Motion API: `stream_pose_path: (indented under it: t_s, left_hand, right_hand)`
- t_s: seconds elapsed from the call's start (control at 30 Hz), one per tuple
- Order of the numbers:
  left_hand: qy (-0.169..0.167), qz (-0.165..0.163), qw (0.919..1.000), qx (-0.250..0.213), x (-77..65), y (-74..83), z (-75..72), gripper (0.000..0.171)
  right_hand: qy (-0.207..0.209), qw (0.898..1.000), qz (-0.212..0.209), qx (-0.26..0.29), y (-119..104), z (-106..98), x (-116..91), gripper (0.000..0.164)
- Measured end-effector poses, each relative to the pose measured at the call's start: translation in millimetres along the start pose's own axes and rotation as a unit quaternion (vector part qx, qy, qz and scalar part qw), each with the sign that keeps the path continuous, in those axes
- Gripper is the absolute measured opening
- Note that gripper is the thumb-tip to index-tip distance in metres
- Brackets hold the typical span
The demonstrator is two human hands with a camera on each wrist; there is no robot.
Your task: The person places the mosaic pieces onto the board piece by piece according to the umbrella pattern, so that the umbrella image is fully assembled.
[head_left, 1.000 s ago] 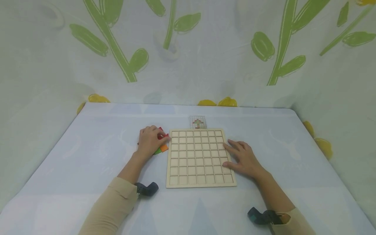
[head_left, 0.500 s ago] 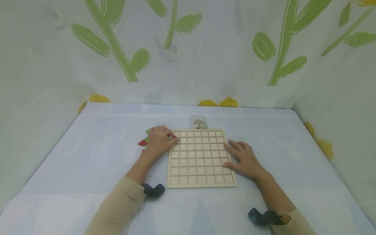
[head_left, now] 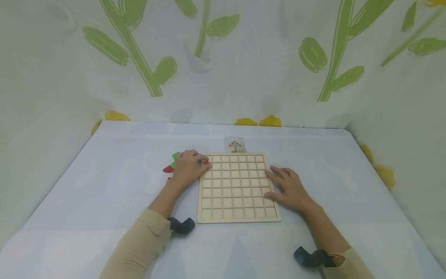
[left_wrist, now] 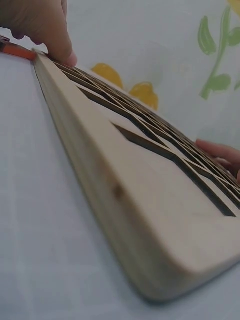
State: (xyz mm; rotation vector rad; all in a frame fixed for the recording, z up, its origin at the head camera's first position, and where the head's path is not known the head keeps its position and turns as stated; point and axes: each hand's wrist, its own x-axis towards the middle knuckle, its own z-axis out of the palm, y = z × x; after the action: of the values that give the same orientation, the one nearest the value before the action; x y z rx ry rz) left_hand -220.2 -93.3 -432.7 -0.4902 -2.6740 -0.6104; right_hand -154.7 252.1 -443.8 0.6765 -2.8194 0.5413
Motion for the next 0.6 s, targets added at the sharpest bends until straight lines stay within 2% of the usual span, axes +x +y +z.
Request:
stream_pose_path:
  t_s: [0.17,0.43,0.6]
  left_hand:
    - [0.003,0.013,0.9998,-0.015,0.8,1.3,-0.1,0.025]
    - [-0.01,0.024,0.9995,-0.02,5.1,6.4,0.2,0.025]
    - [-0.019,0.022,0.9991,-0.029,6.7,11.2,1.4,0.024]
  right_hand:
    - [0.007,1.0,-0.001,-0.002,-1,-1,-1,0.075]
    - [-0.03,0.999,0.021,-0.005,-2,-2,1,0.074]
    - [-0.032,0.999,0.022,-0.011,-2,-1,2,0.075]
